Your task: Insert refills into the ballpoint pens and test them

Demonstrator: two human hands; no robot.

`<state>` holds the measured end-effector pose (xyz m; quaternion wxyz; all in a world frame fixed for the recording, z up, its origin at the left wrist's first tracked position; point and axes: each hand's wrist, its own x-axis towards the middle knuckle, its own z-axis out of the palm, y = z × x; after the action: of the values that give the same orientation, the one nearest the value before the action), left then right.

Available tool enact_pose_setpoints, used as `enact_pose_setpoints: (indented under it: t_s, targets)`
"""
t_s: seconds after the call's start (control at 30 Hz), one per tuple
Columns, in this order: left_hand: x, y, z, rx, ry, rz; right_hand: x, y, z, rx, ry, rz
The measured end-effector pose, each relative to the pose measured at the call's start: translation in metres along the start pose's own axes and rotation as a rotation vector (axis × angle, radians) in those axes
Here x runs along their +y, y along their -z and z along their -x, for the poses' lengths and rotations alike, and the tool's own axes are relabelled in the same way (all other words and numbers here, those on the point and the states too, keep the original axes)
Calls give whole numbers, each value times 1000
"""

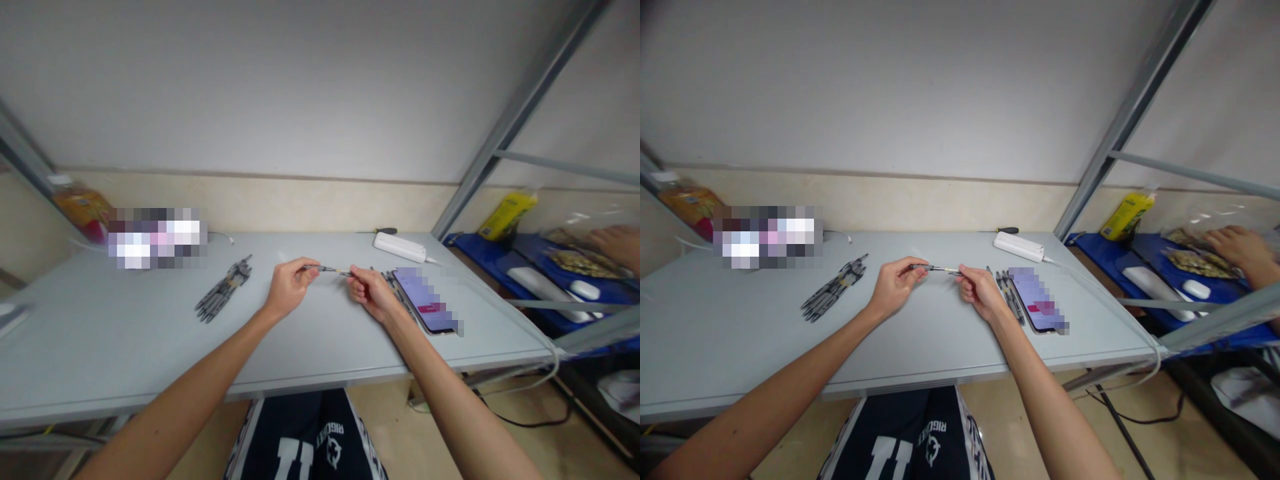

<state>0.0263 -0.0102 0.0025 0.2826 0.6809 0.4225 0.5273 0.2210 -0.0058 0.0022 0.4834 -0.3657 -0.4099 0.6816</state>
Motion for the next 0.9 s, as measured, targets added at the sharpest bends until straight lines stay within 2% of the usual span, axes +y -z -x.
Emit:
enact_pose_setpoints:
  t_s: [0.1, 0.2, 0.33, 0.43, 0.6, 0.7, 0.8, 0.9]
  targets:
    - [3, -1, 1, -17, -98, -72, -1, -1, -2, 103, 126, -33]
    - [4, -3, 2, -68, -127, -101, -4, -2, -3, 124, 178, -72]
    - [2, -6, 3, -126, -88, -66, -6, -8, -5, 111, 212, -93]
    - [-1, -7, 3, -126, -44, -50, -6, -15, -7, 124, 267, -73]
    - [-15, -6, 2, -170, 52, 13, -6, -20, -6, 186, 450, 153]
    - [-20, -6, 2, -178, 93, 82, -7, -22, -5, 200, 499, 232]
    - [-16, -6, 2, -175, 118, 110, -8, -28, -5, 205, 522, 241]
    - [-5, -6, 2, -178, 105, 111, -7, -38, -4, 180, 476, 141]
